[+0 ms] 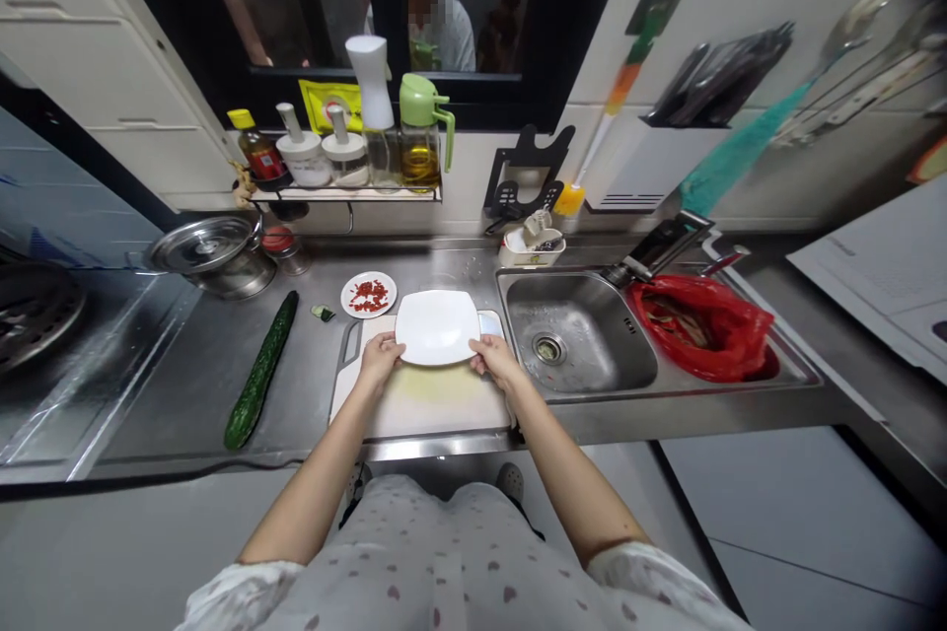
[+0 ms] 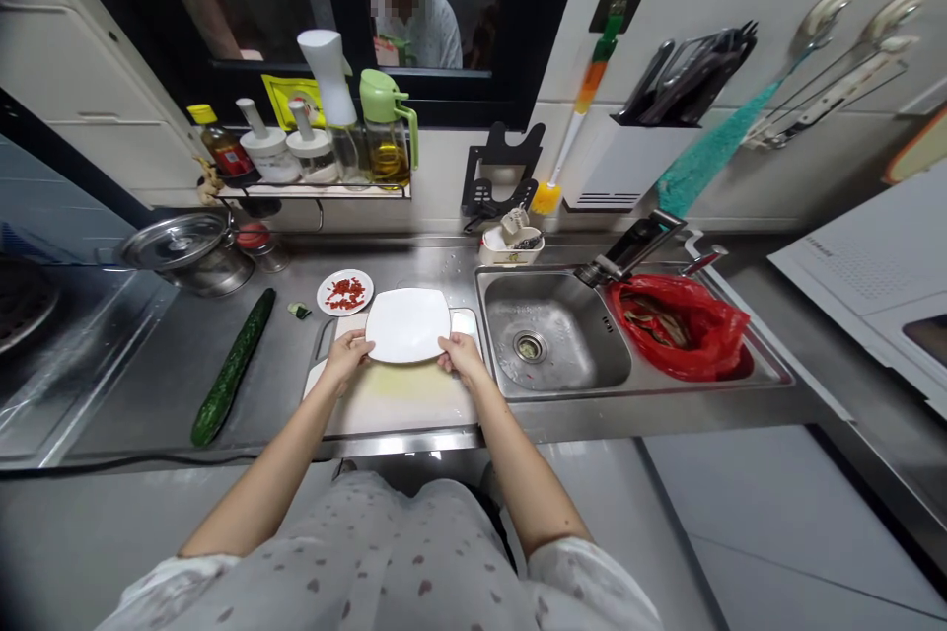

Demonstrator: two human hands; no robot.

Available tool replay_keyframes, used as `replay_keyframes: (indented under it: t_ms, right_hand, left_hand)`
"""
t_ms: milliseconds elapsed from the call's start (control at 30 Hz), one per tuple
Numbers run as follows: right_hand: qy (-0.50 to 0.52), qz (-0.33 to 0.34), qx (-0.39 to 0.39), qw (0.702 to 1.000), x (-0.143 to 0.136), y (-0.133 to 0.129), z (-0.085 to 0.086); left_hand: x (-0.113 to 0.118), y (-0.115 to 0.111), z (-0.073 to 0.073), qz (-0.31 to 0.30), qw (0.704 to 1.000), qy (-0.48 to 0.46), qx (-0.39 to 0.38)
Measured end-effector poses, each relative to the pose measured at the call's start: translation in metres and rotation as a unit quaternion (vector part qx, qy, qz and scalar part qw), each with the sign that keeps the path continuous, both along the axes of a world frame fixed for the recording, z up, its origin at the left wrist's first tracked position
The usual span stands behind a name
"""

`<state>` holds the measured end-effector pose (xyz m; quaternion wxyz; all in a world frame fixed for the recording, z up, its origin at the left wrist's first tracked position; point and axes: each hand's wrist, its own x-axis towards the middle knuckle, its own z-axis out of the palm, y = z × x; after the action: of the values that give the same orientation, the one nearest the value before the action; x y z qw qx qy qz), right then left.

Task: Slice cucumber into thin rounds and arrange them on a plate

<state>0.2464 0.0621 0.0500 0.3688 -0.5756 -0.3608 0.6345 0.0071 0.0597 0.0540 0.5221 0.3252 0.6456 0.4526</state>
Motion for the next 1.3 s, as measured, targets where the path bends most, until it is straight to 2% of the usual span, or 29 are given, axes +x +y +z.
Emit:
replay_keyframes:
  t_ms: [133, 333, 567, 767, 867, 1067, 1300]
  right_hand:
    - [-0.025, 0.024, 0.016, 0.999, -0.001, -0.024, -0.007]
    - [-0.074, 0.028, -0.002, 0.997, -0.013, -0.050, -0.012]
    - [-0.125, 0.034, -0.038, 0.991, -0.019, -0.061, -0.016]
    - [-0.168, 0.046, -0.037, 0.984, -0.018, -0.064, -0.022]
    - [-0.242, 0.069, -0.025, 0.967, -0.018, -0.063, -0.024]
    - [-0.400, 0.115, 0.001, 0.909, -0.019, -0.063, -0.019]
    - [-0.475, 0.155, 0.018, 0.866, -0.019, -0.059, -0.014]
  left_hand:
    - [-0.007, -0.024, -0.010, -0.021, 0.999, -0.028, -0.005]
    - [-0.017, -0.051, -0.024, -0.048, 0.999, 0.012, 0.001]
    - [-0.022, -0.064, -0.039, -0.069, 0.996, 0.051, -0.009]
    - [-0.020, -0.070, -0.041, -0.068, 0.996, 0.059, -0.012]
    - [-0.019, -0.070, -0.039, -0.065, 0.996, 0.063, -0.014]
    - [-0.022, -0.072, -0.039, -0.071, 0.994, 0.079, -0.029]
    - [-0.022, -0.075, -0.042, -0.068, 0.995, 0.065, -0.036]
